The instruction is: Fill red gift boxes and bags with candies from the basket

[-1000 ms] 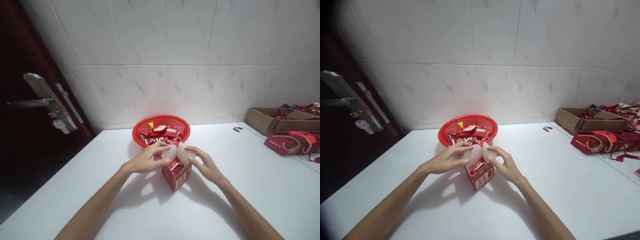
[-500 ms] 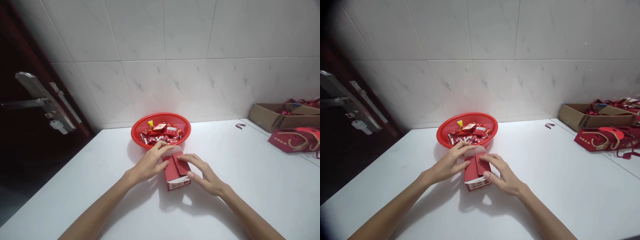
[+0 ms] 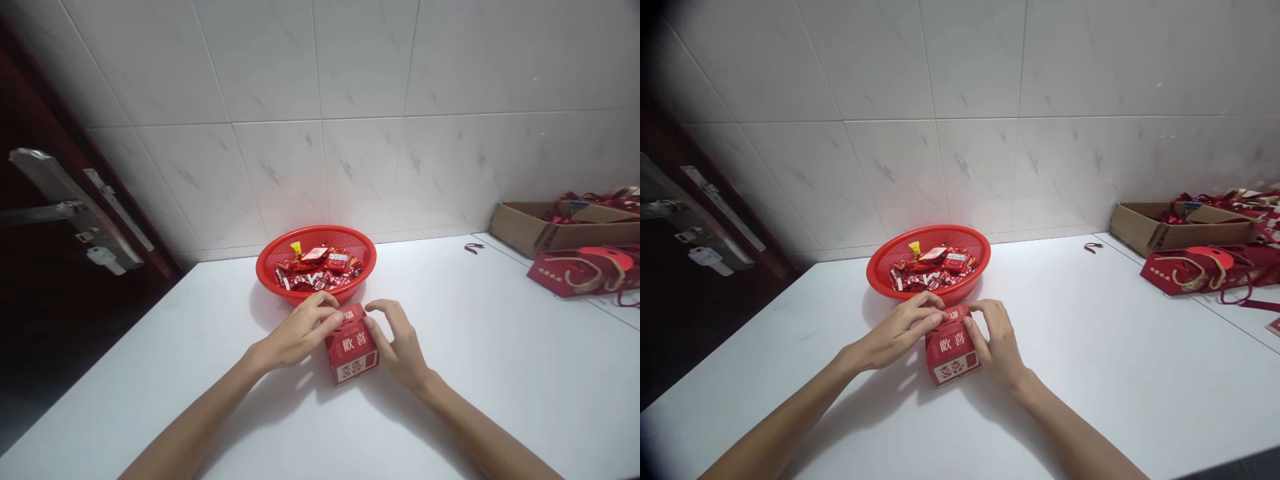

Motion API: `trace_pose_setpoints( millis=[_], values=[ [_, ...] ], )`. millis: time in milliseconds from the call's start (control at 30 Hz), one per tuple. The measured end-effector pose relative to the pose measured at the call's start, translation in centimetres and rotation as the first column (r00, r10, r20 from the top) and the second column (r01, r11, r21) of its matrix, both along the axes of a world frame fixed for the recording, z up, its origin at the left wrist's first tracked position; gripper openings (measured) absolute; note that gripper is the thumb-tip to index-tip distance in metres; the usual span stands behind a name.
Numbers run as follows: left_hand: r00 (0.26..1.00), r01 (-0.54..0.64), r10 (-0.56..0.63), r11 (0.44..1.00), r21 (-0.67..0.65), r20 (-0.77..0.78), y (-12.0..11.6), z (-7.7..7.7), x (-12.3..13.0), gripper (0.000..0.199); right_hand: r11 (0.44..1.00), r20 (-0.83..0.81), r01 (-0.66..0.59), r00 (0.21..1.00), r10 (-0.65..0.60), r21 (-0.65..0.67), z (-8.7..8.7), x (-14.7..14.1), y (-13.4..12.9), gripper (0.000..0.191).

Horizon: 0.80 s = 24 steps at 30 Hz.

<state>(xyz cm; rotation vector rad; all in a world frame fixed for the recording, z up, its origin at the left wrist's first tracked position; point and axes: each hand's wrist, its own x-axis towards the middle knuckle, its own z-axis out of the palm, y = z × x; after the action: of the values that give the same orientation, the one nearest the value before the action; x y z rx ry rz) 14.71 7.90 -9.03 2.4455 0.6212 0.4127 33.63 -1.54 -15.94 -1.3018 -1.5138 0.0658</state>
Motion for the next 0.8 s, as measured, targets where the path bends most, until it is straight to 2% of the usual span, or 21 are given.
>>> trace_pose_setpoints(
  millis=[67, 167, 333, 433, 533, 667, 800],
  values=[
    [0.999, -0.017, 0.017, 1.000, -0.004, -0.035, -0.1, 0.0, 0.0, 0.037, 0.999, 0.014, 0.044, 0.999, -0.044, -0.014, -0.1, 0.0, 0.2, 0.014],
    [0.998, -0.054, 0.054, 0.998, 0.017, -0.044, -0.2, -0.4, 0.2, 0.029, 0.999, 0.035, 0.045, 0.998, -0.044, -0.015, -0.1, 0.2, 0.4, 0.014],
    [0.993, -0.122, 0.122, 0.993, -0.009, 0.004, -0.9, -1.3, 0.6, 0.029, 0.991, 0.172, -0.062, 0.984, 0.041, 0.115, 0.3, 0.5, 0.0, 0.016],
    [0.979, -0.188, 0.188, 0.982, -0.013, 0.072, -1.7, -2.3, 0.7, 0.031, 0.986, 0.294, -0.116, 0.953, 0.076, 0.119, 0.4, 0.2, -0.4, 0.025],
    [0.957, -0.251, 0.250, 0.968, -0.012, 0.145, -2.4, -3.6, 0.8, 0.031, 0.988, 0.373, -0.117, 0.925, 0.074, 0.096, 0.1, -0.5, -0.7, 0.032],
    [0.934, -0.281, 0.302, 0.951, -0.127, 0.193, -2.9, -4.3, 0.6, 0.034, 0.995, 0.411, -0.081, 0.910, 0.047, 0.066, -0.4, -1.1, -0.8, 0.038],
    [0.896, -0.304, 0.356, 0.928, -0.217, 0.266, -3.2, -3.6, 0.0, 0.034, 0.999, 0.406, -0.018, 0.914, 0.004, 0.030, -0.8, -1.4, -1.0, 0.038]
  ],
)
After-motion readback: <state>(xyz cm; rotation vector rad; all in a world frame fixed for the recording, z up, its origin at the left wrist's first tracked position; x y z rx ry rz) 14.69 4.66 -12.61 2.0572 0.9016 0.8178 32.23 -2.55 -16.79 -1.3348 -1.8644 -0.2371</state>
